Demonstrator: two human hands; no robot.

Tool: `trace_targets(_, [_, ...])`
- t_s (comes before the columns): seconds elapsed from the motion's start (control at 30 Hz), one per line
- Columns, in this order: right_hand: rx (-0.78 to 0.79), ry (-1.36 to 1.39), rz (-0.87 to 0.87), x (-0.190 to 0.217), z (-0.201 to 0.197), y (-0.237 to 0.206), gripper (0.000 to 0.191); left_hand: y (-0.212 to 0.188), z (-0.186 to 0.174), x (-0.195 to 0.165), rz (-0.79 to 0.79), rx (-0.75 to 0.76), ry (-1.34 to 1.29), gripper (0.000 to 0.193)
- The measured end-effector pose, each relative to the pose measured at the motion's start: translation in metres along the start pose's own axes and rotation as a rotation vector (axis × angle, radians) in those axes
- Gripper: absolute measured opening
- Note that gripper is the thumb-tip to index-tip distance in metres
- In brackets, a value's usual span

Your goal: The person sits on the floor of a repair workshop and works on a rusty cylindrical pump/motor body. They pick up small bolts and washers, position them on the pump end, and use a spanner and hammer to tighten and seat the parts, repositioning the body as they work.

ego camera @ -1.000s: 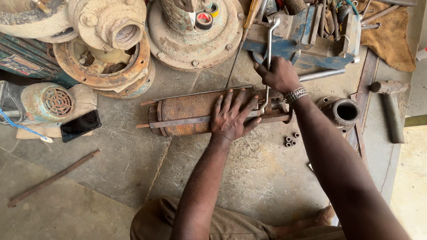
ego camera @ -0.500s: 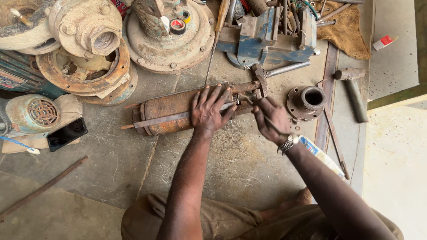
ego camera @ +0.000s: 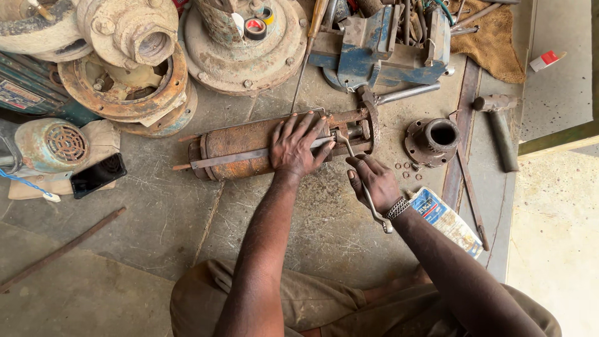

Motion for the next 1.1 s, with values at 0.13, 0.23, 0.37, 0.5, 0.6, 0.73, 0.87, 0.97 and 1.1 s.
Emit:
trace_targets(0.13, [0.115,-0.074,0.069,-0.007,0.004,0.016,0.027,-0.002,0.002,-0.002,0.02,-0.026,0.01,0.08])
trace_targets(0.23, [-0.026,-0.131,0.102,-0.018,0.001,0.046,0.04,-0.003,0.004,-0.002,0.03,0.02,-0.004,0.078])
trace_targets(0.37, [0.078,-0.006,0.49,-0.074,0.043,0.123,0.063,-0.006,0.005,-0.001,0.052,0.061,0.038,0.08])
trace_targets(0.5, [0.379,-0.119,0.782,-0.125,0.107,0.165,0.079,-0.004,0.003,-0.001,0.088,0.078,0.074,0.084])
trace_targets(0.6, [0.463,-0.006,0.735,-0.137,0.115,0.168,0.056,-0.002,0.002,0.0,0.083,0.091,0.064,0.084])
trace_targets(0.73, [0.364,-0.23,0.539,-0.133,0.065,0.163,0.058,-0.004,0.001,-0.002,0.054,0.1,0.022,0.083])
trace_targets(0.87, [0.138,0.117,0.441,-0.101,0.013,0.126,0.051,-0.004,-0.001,-0.003,0.039,0.083,0.022,0.083])
trace_targets(0.97, [0.025,0.088,0.26,-0.061,0.0,0.071,0.045,-0.004,-0.002,-0.003,0.039,0.046,0.031,0.083])
trace_targets(1.1, [0.038,0.128,0.197,-0.033,0.01,0.018,0.026,-0.004,-0.002,-0.004,0.013,0.003,0.005,0.081])
Point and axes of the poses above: each hand's wrist, its own y-axis towards the middle knuckle, its own z-axis out of the palm, x = y × z, the point moved 4 cm from there along y, towards the middle knuckle, and after that the axes turned 13 degrees about -x, right-handed, at the moved point
